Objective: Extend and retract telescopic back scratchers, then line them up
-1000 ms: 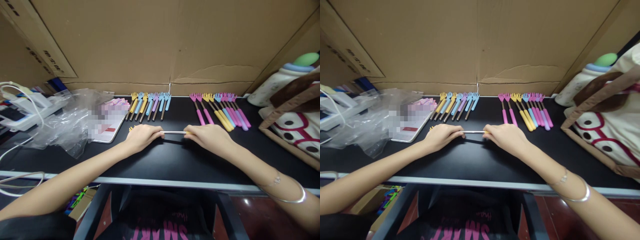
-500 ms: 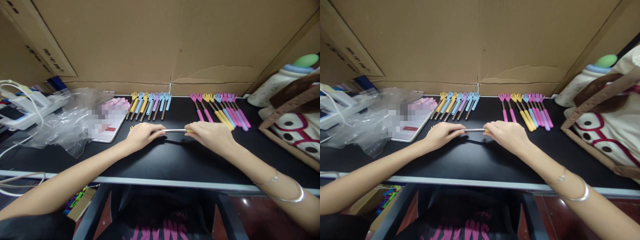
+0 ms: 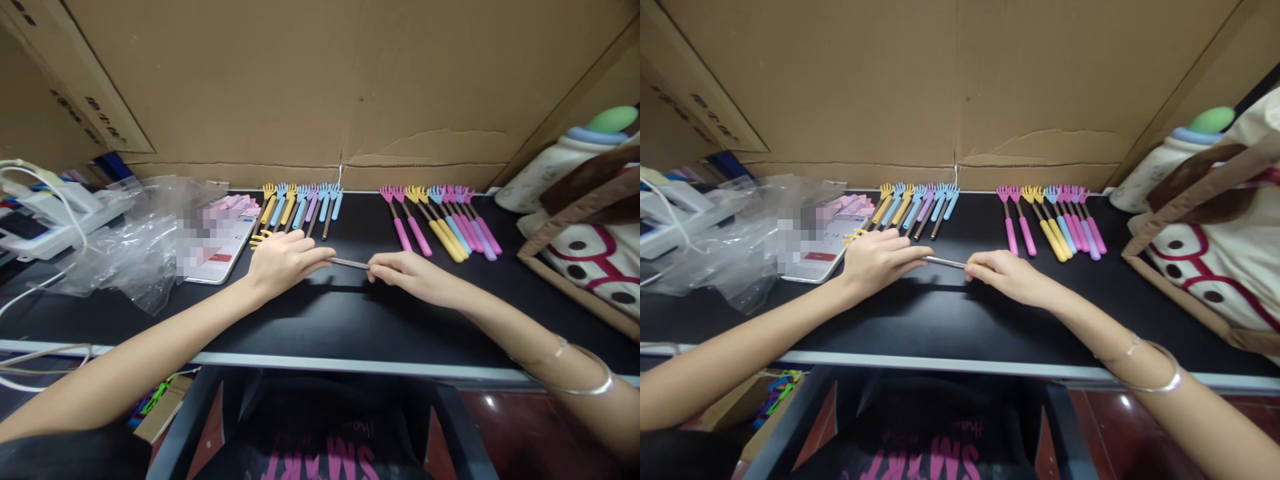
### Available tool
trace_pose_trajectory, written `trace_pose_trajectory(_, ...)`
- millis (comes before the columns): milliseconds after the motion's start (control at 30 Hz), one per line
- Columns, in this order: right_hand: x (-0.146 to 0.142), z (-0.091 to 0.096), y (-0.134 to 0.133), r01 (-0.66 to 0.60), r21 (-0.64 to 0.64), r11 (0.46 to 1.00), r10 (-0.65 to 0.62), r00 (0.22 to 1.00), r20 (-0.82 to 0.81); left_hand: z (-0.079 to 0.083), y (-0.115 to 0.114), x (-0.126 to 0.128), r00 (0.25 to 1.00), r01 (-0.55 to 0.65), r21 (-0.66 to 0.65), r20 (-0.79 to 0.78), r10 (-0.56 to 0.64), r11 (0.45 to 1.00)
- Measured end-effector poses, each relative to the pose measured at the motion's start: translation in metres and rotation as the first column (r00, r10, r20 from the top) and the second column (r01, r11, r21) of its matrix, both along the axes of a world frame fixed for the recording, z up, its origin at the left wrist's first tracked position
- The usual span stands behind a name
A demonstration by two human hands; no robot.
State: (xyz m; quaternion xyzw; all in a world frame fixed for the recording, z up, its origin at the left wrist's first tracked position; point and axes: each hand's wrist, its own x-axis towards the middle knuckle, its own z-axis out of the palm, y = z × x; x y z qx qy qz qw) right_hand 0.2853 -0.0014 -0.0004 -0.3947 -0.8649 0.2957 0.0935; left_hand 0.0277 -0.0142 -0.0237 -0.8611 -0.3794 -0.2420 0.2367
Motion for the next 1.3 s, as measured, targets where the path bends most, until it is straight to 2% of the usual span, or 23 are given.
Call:
trace_pose_trajectory(100,0.001,0.004,0.001,-0.054,-0.291,0.955,0.034,0.997,-0.075,0.004,-0.004,0.001,0.998,0.010,0.103,-0.057,-0.005,0.995)
trace_pose_trajectory(200,0.001,0.005,-0.001,-0.048,-0.352,0.935,0.020,0.996,-0.082,0.005,-0.006,0.001,0.997,0.034,0.141,-0.072,-0.024,0.989)
trace_pose_trajectory(333,-0.003,0.006,-0.002,-0.022,-0.215,0.976,0.012,0.999,-0.048,0.002,-0.004,0.001,0.998,0.022,0.022,-0.054,-0.021,1.000)
trace_pose_trajectory(433,-0.004,0.004,-0.001,0.002,-0.116,0.993,-0.006,0.999,-0.032,-0.001,-0.001,0.001,0.999,0.015,-0.007,-0.050,-0.015,1.000)
trace_pose_trajectory(633,-0.002,0.000,-0.001,0.012,-0.019,1.000,-0.012,1.000,-0.006,-0.005,0.002,0.001,0.999,0.006,-0.089,-0.048,-0.010,0.996)
trace_pose_trajectory(700,-0.003,-0.002,-0.003,0.049,0.060,0.997,-0.052,0.998,0.044,-0.004,0.001,0.001,0.998,-0.019,-0.129,-0.059,0.012,0.991)
trace_pose_trajectory(767,-0.004,-0.003,-0.006,0.082,0.193,0.978,-0.105,0.988,0.115,-0.004,0.001,0.001,0.997,-0.047,-0.180,-0.065,0.036,0.983)
trace_pose_trajectory(867,-0.004,-0.006,-0.009,0.060,0.429,0.901,-0.161,0.966,0.202,-0.003,0.000,0.001,0.994,-0.104,-0.293,-0.070,0.087,0.950)
trace_pose_trajectory(1000,-0.003,-0.007,-0.014,-0.004,0.670,0.742,-0.205,0.951,0.233,0.000,-0.003,0.003,0.989,-0.147,-0.455,-0.047,0.140,0.878)
trace_pose_trajectory(1200,-0.001,-0.001,-0.017,-0.109,0.835,0.539,-0.234,0.933,0.272,0.007,-0.007,0.006,0.984,-0.098,-0.648,0.049,0.170,0.755)
trace_pose_trajectory(1300,-0.001,0.000,-0.016,-0.140,0.914,0.382,-0.224,0.945,0.238,0.007,-0.005,0.005,0.985,-0.064,-0.722,0.067,0.161,0.689)
